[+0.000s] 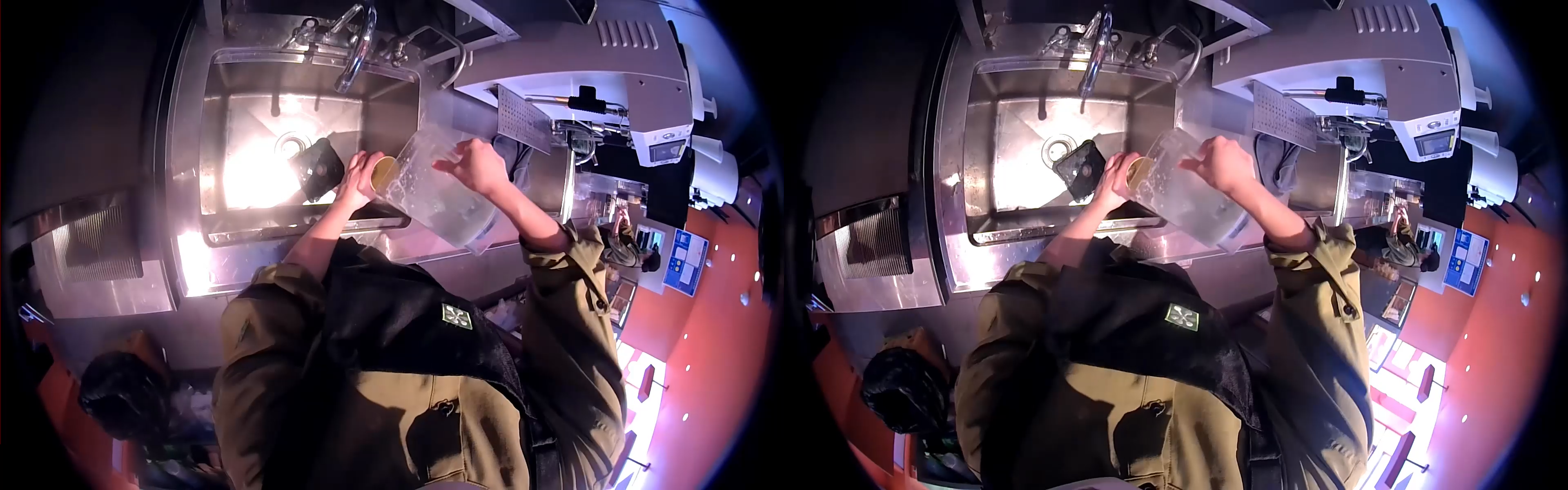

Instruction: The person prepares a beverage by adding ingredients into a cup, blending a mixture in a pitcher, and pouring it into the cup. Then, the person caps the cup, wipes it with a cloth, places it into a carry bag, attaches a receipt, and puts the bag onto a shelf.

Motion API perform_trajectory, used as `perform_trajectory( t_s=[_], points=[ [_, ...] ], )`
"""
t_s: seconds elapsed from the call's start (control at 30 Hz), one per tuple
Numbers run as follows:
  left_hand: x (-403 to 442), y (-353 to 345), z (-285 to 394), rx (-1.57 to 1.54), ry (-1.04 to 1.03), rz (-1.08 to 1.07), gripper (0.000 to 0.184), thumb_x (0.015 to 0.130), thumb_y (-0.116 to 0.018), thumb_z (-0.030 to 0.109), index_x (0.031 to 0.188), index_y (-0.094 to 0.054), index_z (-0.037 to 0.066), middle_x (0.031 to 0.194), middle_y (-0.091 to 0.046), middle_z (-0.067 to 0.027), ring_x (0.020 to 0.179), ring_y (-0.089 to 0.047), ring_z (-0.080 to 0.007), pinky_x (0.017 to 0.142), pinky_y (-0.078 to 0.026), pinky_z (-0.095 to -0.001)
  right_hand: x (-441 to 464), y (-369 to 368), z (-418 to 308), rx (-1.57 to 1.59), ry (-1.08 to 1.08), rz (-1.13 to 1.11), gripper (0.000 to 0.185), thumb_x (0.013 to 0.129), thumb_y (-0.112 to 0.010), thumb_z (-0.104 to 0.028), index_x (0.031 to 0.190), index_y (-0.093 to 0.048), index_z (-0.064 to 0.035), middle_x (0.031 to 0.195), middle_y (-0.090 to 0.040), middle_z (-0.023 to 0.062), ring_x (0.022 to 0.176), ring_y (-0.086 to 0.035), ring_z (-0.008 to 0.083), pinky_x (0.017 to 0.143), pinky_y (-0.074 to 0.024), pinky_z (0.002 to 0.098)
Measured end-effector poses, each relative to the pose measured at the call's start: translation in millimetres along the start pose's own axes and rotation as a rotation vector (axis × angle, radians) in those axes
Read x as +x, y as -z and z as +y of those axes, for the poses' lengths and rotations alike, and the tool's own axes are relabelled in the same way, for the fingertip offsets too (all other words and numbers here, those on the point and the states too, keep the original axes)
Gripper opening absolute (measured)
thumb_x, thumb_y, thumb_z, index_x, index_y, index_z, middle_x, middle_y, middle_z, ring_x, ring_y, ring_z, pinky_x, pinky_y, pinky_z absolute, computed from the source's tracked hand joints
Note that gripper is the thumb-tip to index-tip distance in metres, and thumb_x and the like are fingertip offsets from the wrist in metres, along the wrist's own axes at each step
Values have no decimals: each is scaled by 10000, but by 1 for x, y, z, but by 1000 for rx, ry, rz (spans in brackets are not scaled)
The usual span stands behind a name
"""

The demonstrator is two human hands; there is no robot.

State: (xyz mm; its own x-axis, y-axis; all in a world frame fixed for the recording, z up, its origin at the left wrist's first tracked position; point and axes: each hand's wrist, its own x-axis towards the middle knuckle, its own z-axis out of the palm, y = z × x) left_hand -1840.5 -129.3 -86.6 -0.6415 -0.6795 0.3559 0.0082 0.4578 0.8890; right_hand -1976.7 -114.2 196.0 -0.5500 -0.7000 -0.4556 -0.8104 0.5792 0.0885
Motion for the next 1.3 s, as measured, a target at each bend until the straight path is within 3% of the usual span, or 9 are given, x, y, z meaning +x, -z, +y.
perform_trajectory(
  t_s=[0.13, 0.17, 0.53, 0.6, 0.8, 0.83, 0.97, 1.07, 1.3],
  points=[
    [2, -7, 3, -28, 49, -18, 577, 680, -708, 169, 1201, -489, 54, 1135, -563, -173, 1091, -489, -377, 956, -393, -436, -13, 16, -7, 2, -46, -200, 499, 674, -750, -501, 894, -693, -56, 825, -680, 155, 837, -659, 313, 755, -517, 395],
    [-1, -11, 5, -32, 69, -29, 581, 681, -709, 171, 1204, -484, 54, 1135, -561, -174, 1094, -486, -378, 952, -396, -438, -8, -4, 4, -39, -22, -46, 496, 673, -748, -511, 910, -698, -78, 811, -677, 155, 824, -657, 317, 751, -517, 396],
    [-5, -23, 8, -76, 99, 40, 708, 578, -793, 234, 1198, -498, 59, 1095, -560, -162, 1103, -477, -348, 967, -380, -433, -29, 14, -6, -93, 18, -66, 507, 690, -734, -511, 866, -686, -39, 735, -658, 170, 768, -654, 326, 693, -515, 398],
    [-7, -23, 7, -69, 90, 59, 710, 579, -792, 230, 1200, -492, 62, 1091, -563, -159, 1095, -486, -346, 964, -382, -430, -24, 6, 6, -122, 88, 48, 555, 702, -708, -558, 720, -616, -11, 621, -607, 174, 650, -624, 359, 614, -495, 419],
    [-3, -18, 14, -114, 172, 29, 685, 577, -796, 224, 1171, -494, 65, 1070, -570, -161, 1054, -518, -350, 938, -404, -424, -37, 13, -10, -166, 120, 21, 543, 710, -697, -553, 752, -624, -16, 635, -611, 187, 657, -627, 370, 599, -500, 428],
    [-4, -18, 15, -131, 185, 29, 687, 576, -798, 222, 1172, -494, 67, 1070, -570, -162, 1053, -518, -350, 931, -410, -426, -34, 11, -15, -216, 75, -6, 503, 704, -718, -513, 916, -686, -58, 658, -640, 164, 687, -651, 331, 649, -518, 402],
    [-8, -21, 7, -110, 171, 18, 727, 556, -818, 214, 1191, -491, 81, 1114, -554, -158, 1073, -509, -351, 929, -418, -428, -40, -3, -12, -287, 211, 67, 525, 704, -709, -522, 1004, -689, -91, 706, -658, 155, 706, -659, 312, 648, -525, 400],
    [-6, -16, 12, -96, 174, 2, 752, 551, -818, 218, 1209, -477, 91, 1129, -548, -153, 1076, -504, -343, 945, -407, -425, -40, 7, -22, -306, 98, -53, 515, 701, -713, -513, 1003, -689, -97, 733, -665, 157, 707, -661, 313, 640, -526, 398],
    [-9, -21, 6, -44, 149, 86, 714, 558, -804, 226, 1189, -492, 107, 1102, -554, -140, 1076, -483, -343, 955, -384, -443, -54, -18, 4, -241, 295, 142, 518, 706, -719, -511, 1035, -681, -113, 623, -630, 135, 578, -639, 300, 548, -510, 375]
  ],
)
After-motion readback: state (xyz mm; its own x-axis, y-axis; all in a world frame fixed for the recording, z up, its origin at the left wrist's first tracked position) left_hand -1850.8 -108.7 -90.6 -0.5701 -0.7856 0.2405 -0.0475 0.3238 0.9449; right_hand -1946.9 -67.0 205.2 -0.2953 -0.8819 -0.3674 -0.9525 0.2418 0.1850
